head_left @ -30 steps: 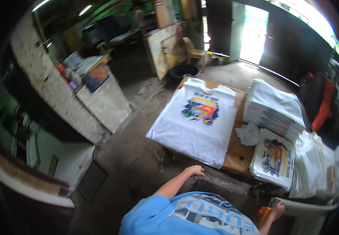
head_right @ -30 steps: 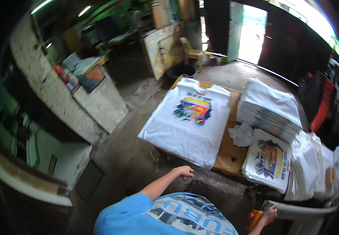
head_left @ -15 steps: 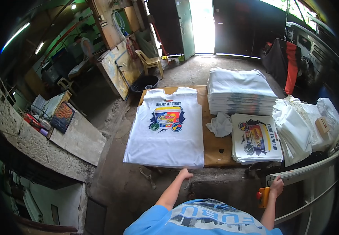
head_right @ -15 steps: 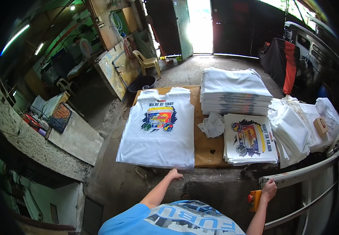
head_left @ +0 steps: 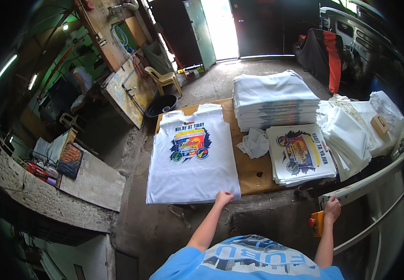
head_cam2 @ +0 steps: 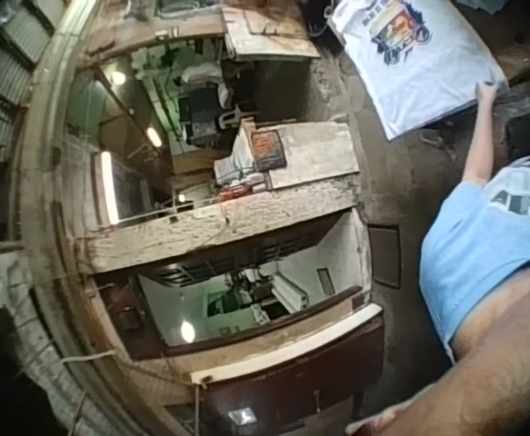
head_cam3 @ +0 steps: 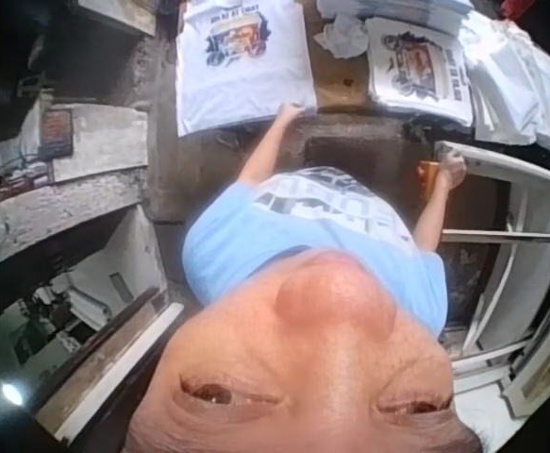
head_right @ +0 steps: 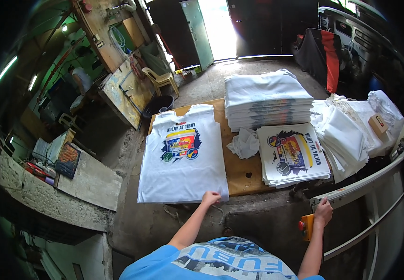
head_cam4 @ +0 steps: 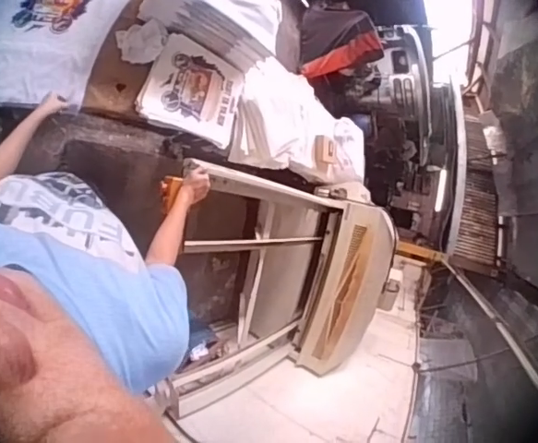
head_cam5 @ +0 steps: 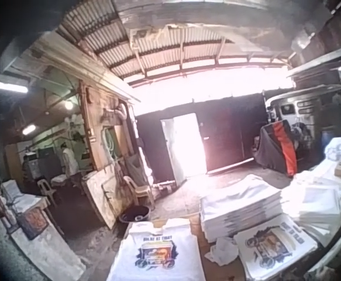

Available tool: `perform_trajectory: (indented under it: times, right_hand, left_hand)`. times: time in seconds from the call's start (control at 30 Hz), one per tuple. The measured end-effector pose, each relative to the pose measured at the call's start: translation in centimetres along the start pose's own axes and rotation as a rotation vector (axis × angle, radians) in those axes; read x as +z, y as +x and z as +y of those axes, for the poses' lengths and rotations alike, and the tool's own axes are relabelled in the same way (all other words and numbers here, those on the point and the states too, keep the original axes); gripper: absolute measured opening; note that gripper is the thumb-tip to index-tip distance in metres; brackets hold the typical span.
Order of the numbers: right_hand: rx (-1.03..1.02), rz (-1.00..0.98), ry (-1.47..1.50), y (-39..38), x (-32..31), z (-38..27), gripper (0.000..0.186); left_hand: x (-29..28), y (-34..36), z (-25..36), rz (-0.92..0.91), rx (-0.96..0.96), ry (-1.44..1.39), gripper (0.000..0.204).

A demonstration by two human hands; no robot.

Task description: Operating a heat press machine to apply transfer prints to white t-shirts.

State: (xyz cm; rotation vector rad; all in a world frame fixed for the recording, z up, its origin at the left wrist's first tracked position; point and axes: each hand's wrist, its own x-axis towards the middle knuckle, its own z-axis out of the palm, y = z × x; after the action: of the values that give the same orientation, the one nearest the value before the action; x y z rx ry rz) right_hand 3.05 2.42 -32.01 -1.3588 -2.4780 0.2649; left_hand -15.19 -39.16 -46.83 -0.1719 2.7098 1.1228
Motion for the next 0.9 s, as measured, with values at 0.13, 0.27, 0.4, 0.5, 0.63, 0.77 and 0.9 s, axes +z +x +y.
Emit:
perform_trajectory:
  times: [0.13, 0.27, 0.4, 0.5, 0.63, 0.77, 0.9]
  right_hand:
    - [0.015, 0.017, 0.020, 0.1, 0.4, 0.5, 0.052]
    - [0.053, -0.002, 0.046, -0.1, -0.3, -0.5, 0.052]
    - [0.047, 0.009, 0.003, 0.0, -0.5, -0.1, 0.051]
    - [0.000, 0.040, 0.021, 0.1, 0.2, 0.1, 0.052]
    - [0.013, 0.050, 0.010, 0.0, 0.4, 0.6, 0.052]
    - [0.023, 0.059, 0.008, -0.3, 0.4, 0.6, 0.052]
    - [0.035, 0.039, 0.056, -0.3, 0.6, 0.8, 0.051]
  left_hand:
    - [1.7, -3.7, -3.5, -0.433, -0.066, -0.123, 0.021]
    - [4.0, -10.7, -8.4, -0.602, 0.126, 0.353, 0.024]
    - [2.0, -12.2, -9.1, -0.728, 0.112, 0.583, 0.023]
    - [0.3, -10.1, -10.5, -0.533, 0.038, 0.556, 0.016]
    - [-1.9, -9.7, -8.6, -0.388, 0.029, 0.482, 0.012]
    - [-1.7, -11.1, -9.1, -0.345, 0.076, 0.472, 0.010]
    - [-0.2, -14.5, -9.4, -0.518, 0.180, 0.500, 0.009]
